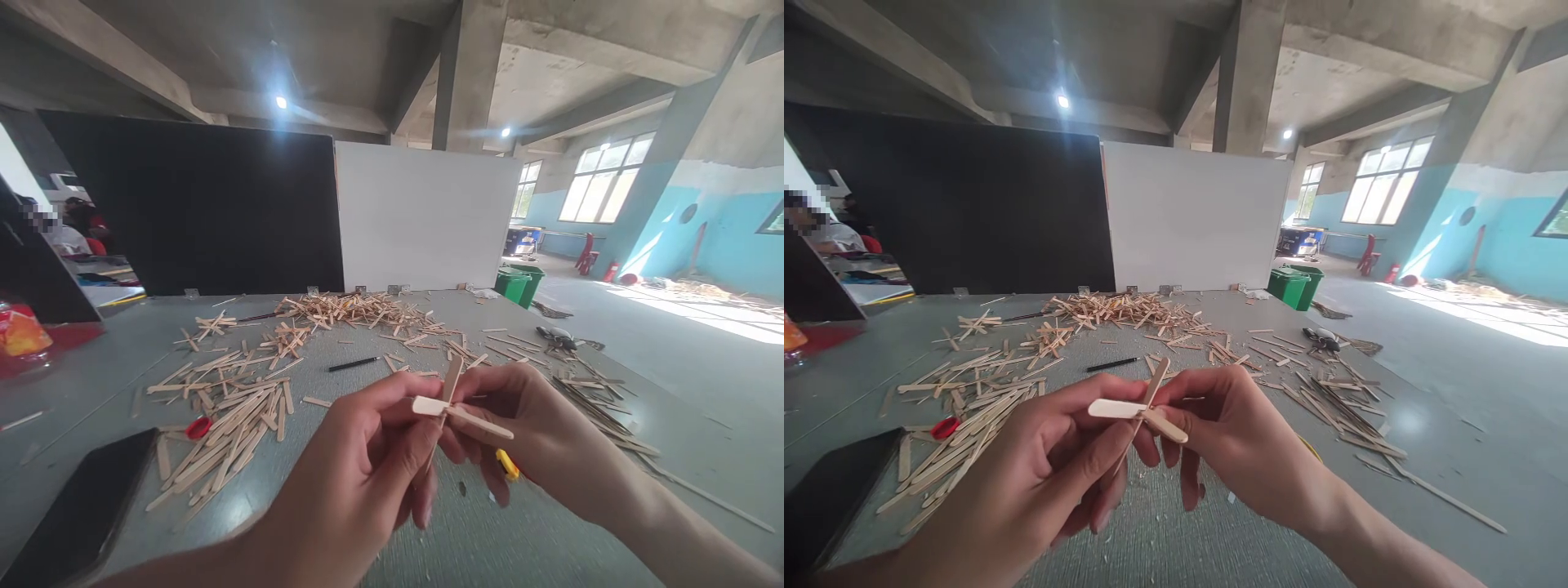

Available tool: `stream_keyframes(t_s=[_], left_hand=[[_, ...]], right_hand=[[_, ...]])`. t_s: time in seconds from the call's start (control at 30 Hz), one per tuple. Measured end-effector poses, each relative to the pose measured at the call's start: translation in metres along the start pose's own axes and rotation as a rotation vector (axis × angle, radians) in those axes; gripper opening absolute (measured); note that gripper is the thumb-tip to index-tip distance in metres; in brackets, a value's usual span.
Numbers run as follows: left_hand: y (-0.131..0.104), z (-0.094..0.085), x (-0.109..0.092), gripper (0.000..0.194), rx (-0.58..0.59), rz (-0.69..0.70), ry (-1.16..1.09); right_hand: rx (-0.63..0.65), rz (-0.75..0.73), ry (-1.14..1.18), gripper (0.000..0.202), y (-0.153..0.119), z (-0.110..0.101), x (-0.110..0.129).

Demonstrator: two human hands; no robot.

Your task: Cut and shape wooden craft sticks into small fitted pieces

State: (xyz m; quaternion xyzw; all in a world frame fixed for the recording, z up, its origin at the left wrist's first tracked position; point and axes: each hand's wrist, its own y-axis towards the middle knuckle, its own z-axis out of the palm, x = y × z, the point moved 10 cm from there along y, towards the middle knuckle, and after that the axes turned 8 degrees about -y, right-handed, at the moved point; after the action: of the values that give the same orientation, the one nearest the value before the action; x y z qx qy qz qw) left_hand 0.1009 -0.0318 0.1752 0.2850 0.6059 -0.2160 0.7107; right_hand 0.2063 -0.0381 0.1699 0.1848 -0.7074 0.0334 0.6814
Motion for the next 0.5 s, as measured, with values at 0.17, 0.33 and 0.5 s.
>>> stream_keyframes(t_s=[0.17, 0.33, 0.5], left_hand=[[-0.001, -0.001, -0.002, 0.021, 0.005, 0.052, -0.009], [0.004, -0.004, 0.007, 0.029, -0.003, 0.049, -0.123], [0.005, -0.001, 0.004, 0.031, -0.013, 0.105, -0.166]], right_hand=[[-0.140, -0.045, -0.004, 0.004, 0.000, -0.005, 0.007], [-0.166, -0.044, -0.035, 0.004, 0.000, -0.007, 0.007], [-0.174, -0.016, -0.121, 0.012, -0.005, -0.003, 0.008]])
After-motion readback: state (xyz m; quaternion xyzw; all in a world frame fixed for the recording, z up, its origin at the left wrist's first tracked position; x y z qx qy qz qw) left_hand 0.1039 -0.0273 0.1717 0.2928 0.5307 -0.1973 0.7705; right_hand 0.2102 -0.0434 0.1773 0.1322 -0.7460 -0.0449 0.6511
